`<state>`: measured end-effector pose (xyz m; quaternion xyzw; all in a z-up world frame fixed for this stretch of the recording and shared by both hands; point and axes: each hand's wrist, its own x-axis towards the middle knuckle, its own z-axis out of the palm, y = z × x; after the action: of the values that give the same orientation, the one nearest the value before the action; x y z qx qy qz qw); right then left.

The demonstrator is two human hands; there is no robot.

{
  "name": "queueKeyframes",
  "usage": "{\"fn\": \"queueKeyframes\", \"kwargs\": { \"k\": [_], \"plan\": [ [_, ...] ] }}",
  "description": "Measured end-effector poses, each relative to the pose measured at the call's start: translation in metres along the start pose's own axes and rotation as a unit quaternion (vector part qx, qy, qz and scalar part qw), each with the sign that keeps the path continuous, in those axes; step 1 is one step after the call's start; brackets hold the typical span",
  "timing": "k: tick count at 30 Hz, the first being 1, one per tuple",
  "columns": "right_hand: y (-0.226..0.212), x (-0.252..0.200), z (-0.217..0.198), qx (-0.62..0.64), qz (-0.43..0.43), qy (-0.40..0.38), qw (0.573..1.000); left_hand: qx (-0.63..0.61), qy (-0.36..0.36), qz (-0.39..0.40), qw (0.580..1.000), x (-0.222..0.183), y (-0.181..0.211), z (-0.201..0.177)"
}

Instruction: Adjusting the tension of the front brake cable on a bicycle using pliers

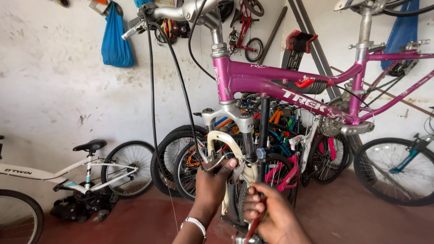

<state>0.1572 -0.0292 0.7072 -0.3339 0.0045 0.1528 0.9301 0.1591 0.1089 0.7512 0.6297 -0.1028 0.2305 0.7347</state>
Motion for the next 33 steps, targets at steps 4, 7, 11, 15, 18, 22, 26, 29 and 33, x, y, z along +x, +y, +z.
{"fn": "queueKeyframes", "kwargs": {
  "k": [4, 7, 11, 15, 18, 22, 26, 29, 33],
  "plan": [
    [-0.022, 0.006, 0.003, 0.056, 0.088, -0.032, 0.994, -0.007, -0.038, 0.038, 0.999, 0.002, -0.004, -0.002],
    [-0.017, 0.002, 0.011, 0.065, 0.11, -0.047, 0.991, -0.004, -0.015, 0.027, 1.0, -0.001, -0.006, 0.001],
    [0.008, -0.019, 0.048, -0.225, -0.154, 0.138, 0.952, 0.08, 0.05, -0.023, 0.995, -0.002, -0.004, 0.006],
    [0.009, -0.005, 0.027, -0.602, -0.531, 0.105, 0.587, 0.143, 0.084, -0.089, 0.982, -0.003, 0.003, 0.009],
    [0.001, -0.011, 0.02, -0.709, -0.487, 0.114, 0.497, 0.121, 0.093, -0.132, 0.979, 0.0, 0.004, 0.005],
    [0.004, -0.021, 0.02, -0.759, -0.492, 0.111, 0.412, -0.132, 0.083, -0.138, 0.978, 0.007, -0.014, 0.01],
    [0.008, -0.019, 0.019, -0.786, -0.467, 0.134, 0.382, -0.19, 0.111, -0.242, 0.945, 0.0, 0.015, 0.011],
    [0.007, -0.019, 0.017, -0.801, -0.467, 0.145, 0.345, -0.154, 0.111, -0.26, 0.947, -0.005, 0.03, 0.01],
    [0.001, -0.025, 0.021, -0.81, -0.444, 0.137, 0.357, -0.114, 0.104, -0.245, 0.957, -0.003, 0.021, 0.009]
  ]
}}
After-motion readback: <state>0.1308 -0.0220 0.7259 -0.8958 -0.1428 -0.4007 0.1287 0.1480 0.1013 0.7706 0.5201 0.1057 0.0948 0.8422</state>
